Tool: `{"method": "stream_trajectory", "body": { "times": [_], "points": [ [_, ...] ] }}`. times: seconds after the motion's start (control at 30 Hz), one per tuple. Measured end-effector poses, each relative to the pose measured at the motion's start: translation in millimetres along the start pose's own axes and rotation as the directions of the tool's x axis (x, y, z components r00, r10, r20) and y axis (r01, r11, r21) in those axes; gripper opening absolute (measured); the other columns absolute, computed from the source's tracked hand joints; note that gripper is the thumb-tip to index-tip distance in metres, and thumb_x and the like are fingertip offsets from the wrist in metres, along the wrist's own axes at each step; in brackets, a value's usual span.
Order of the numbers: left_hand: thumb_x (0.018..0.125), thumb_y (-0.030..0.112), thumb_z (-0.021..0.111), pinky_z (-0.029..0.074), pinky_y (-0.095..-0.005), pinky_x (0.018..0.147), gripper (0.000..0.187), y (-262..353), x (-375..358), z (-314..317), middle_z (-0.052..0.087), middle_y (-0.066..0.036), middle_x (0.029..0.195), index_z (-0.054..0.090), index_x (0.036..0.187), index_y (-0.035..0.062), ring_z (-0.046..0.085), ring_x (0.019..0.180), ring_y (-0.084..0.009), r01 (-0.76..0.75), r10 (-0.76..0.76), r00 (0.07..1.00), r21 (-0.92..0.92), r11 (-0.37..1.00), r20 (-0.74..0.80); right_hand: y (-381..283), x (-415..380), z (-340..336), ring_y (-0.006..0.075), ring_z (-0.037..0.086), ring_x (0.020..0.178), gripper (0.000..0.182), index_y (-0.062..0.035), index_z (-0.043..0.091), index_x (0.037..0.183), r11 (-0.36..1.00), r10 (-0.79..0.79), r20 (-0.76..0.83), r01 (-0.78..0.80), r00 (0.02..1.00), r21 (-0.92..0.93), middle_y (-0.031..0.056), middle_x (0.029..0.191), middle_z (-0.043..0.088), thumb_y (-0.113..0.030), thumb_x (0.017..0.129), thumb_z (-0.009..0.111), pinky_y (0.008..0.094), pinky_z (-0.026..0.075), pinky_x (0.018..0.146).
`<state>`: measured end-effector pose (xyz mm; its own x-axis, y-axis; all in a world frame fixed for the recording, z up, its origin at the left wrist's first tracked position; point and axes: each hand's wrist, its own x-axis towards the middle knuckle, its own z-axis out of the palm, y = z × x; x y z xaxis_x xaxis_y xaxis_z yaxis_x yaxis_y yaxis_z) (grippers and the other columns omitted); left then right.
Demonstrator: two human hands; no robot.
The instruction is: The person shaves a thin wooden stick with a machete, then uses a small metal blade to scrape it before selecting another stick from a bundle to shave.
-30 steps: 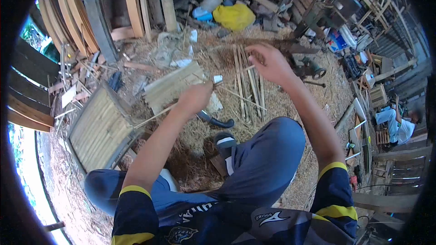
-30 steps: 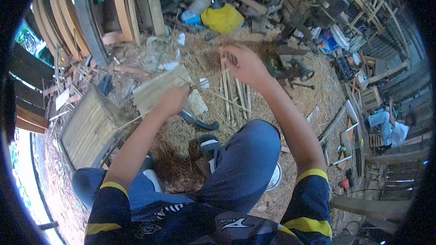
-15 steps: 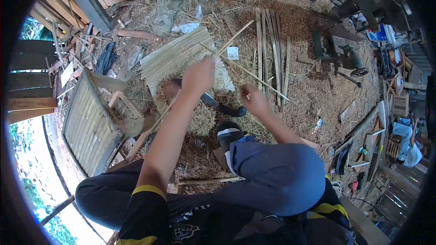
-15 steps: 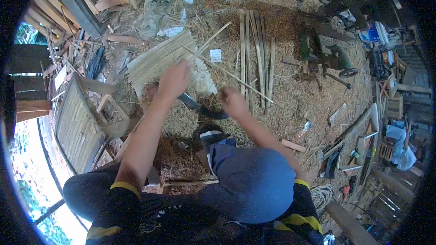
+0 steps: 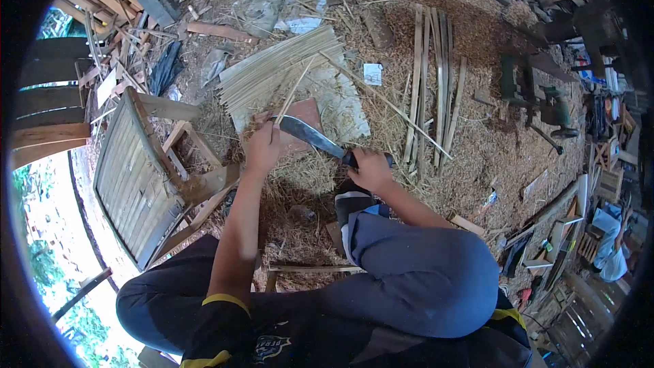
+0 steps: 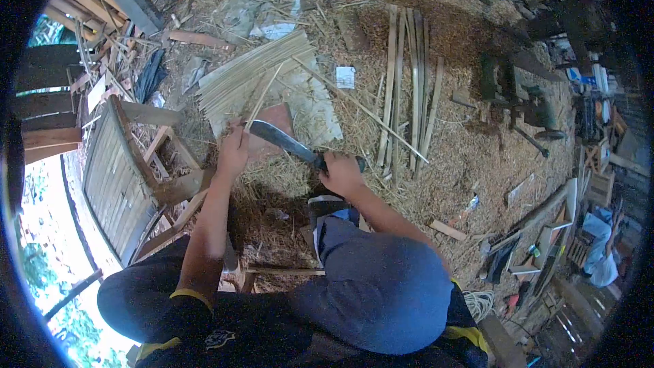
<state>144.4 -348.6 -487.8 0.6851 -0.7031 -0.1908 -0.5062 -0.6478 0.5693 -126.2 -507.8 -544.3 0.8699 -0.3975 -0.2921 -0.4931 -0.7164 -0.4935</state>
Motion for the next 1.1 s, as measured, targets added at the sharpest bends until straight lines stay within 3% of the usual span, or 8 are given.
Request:
{"method": "stream_trajectory", "body": {
  "times": [0.17, 0.27, 0.4, 0.53, 0.7, 0.93, 1.03, 1.1],
  "points": [
    [0.104, 0.029, 0.051, 0.048, -0.0543, 0.074, 0.032, -4.6, -8.1, -9.4, 0.065, -0.028, 0.086, 0.062, 0.109, -0.0007, 0.064, 0.084, -0.0485, 0.099, -0.099, 0.995, -0.072, 0.992, 0.011, -0.4, -17.2, -18.7, 0.0434, 0.069, 0.069, 0.043, -0.0033, 0.063, 0.099, 0.970, 0.147, -0.085, -0.127, 0.986, 0.206, 0.0217, 0.074, 0.069, -0.044, 0.088, 0.068, 0.0524, 0.055, 0.063],
    [0.104, 0.032, 0.051, 0.048, -0.0534, 0.073, 0.035, -11.3, -6.4, -10.8, 0.065, -0.028, 0.085, 0.064, 0.105, -0.0013, 0.064, 0.083, -0.0475, 0.074, -0.071, 0.995, -0.042, 0.996, 0.072, -2.9, -18.6, -31.0, 0.0431, 0.068, 0.067, 0.042, -0.0043, 0.065, 0.098, 0.880, 0.272, -0.046, -0.229, 0.961, 0.416, 0.0205, 0.070, 0.067, -0.045, 0.091, 0.069, 0.0489, 0.053, 0.061],
    [0.105, 0.035, 0.050, 0.049, -0.0500, 0.072, 0.040, -51.2, -4.8, 17.5, 0.064, -0.026, 0.082, 0.065, 0.099, -0.0015, 0.064, 0.077, -0.0433, 0.031, -0.008, 0.974, -0.099, 0.995, 0.226, -2.8, -9.7, -32.6, 0.0214, 0.061, 0.054, 0.037, -0.0018, 0.066, 0.093, 0.594, 0.302, -0.029, -0.164, 0.953, 0.788, 0.0091, 0.062, 0.061, -0.038, 0.095, 0.071, 0.0369, 0.048, 0.056],
    [0.106, 0.041, 0.050, 0.049, -0.0439, 0.069, 0.047, -62.3, -6.3, 28.0, 0.061, -0.015, 0.071, 0.064, 0.093, -0.0021, 0.059, 0.067, -0.0297, 0.191, -0.096, 0.925, -0.231, 0.954, 0.368, -4.9, 15.6, -31.6, 0.0145, 0.058, 0.056, 0.037, -0.0002, 0.067, 0.090, 0.670, 0.323, 0.020, -0.244, 0.946, 0.701, 0.0057, 0.063, 0.060, -0.036, 0.097, 0.070, 0.0349, 0.046, 0.056],
    [0.107, 0.049, 0.047, 0.042, -0.0346, 0.055, 0.054, -74.1, 0.3, 34.4, 0.052, -0.002, 0.066, 0.060, 0.085, 0.0013, 0.047, 0.058, -0.0153, 0.462, -0.172, 0.806, -0.422, 0.780, 0.566, -8.5, 39.4, -9.8, 0.0421, 0.063, 0.068, 0.044, -0.0004, 0.065, 0.102, 0.824, 0.137, 0.018, -0.124, 0.990, 0.553, 0.0231, 0.075, 0.064, -0.044, 0.097, 0.068, 0.0456, 0.049, 0.063],
    [0.107, 0.051, 0.046, 0.035, -0.0317, 0.050, 0.053, -76.4, 5.5, 32.7, 0.046, 0.002, 0.064, 0.058, 0.080, 0.0061, 0.040, 0.054, -0.0128, 0.565, -0.156, 0.734, -0.467, 0.680, 0.661, -21.8, 53.5, -12.4, 0.0343, 0.059, 0.061, 0.049, 0.0008, 0.065, 0.099, 0.806, 0.142, 0.045, -0.141, 0.989, 0.575, 0.0198, 0.070, 0.061, -0.048, 0.099, 0.062, 0.0434, 0.048, 0.060],
    [0.107, 0.051, 0.045, 0.038, -0.0321, 0.055, 0.054, -76.9, 6.3, 30.9, 0.048, 0.002, 0.067, 0.058, 0.080, 0.0056, 0.045, 0.058, -0.0126, 0.406, -0.060, 0.785, -0.439, 0.801, 0.617, -24.2, 59.8, -12.6, 0.0306, 0.058, 0.058, 0.050, 0.0006, 0.065, 0.097, 0.809, 0.129, 0.052, -0.136, 0.990, 0.571, 0.0179, 0.067, 0.060, -0.049, 0.100, 0.061, 0.0420, 0.047, 0.059],
    [0.107, 0.052, 0.044, 0.043, -0.0359, 0.060, 0.057, -72.9, 3.1, 33.3, 0.054, -0.001, 0.069, 0.060, 0.082, 0.0035, 0.049, 0.062, -0.0165, 0.390, -0.118, 0.823, -0.401, 0.829, 0.556, -29.6, 60.1, -19.6, 0.0289, 0.058, 0.058, 0.050, 0.0002, 0.065, 0.096, 0.821, 0.140, 0.098, -0.171, 0.985, 0.544, 0.0172, 0.066, 0.059, -0.049, 0.100, 0.061, 0.0414, 0.047, 0.060]
  ]
}}
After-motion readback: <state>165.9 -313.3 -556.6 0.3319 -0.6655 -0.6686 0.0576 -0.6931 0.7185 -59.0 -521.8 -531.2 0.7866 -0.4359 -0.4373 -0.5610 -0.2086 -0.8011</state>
